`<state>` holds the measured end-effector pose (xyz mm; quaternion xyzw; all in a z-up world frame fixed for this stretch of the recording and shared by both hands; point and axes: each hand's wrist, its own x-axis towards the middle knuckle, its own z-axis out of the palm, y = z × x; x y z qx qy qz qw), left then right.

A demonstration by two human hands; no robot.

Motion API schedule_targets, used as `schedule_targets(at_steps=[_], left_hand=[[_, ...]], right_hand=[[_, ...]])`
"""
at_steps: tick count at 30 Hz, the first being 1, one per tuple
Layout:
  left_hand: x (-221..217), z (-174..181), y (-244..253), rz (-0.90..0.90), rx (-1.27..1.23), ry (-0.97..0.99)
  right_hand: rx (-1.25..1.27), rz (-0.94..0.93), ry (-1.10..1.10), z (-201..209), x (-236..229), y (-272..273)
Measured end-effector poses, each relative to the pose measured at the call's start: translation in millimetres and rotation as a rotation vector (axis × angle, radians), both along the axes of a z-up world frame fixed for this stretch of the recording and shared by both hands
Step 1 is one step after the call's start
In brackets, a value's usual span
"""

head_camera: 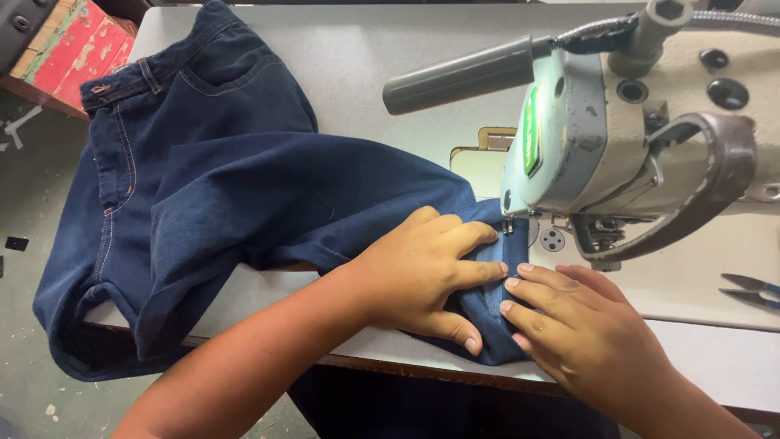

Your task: Folding and sewing the hem of a pair of denim pants using an industrial sewing machine.

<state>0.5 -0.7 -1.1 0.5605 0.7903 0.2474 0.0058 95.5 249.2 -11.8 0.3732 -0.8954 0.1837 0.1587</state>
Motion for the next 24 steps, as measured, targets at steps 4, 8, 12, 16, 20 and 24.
schedule_targets(at_steps=[4,8,12,16,20,24], left_hand=[[0.4,-1.9,0.9,0.005,-0.010,-0.004],[1.6,-2.0,2.5,0.012,-0.032,0.004],[-0.4,0.4,2.8,-0.003,-0.012,-0.003],[-0.6,-4.4,2.6,-0.003,-0.012,0.014],[1.1,-5.4,1.4,0.008,-0.008,0.042],[0.7,-5.5,1.0,0.012,-0.005,0.017]], right_hand=[[0.073,-0.054,0.029,-5.9,3.1,1.7],[0.085,-0.068,0.050,-7.2,3.4,1.6],[0.054,-0.115,-0.047,-6.6,0.0,5.2],[0.224,-0.367,-0.003,-13.2,-9.2,15.2],[0.201,-0.441,-0.046,-28.5,-14.5,19.4],[0.439,-0.485,-0.464,-23.4,-22.9,10.9]])
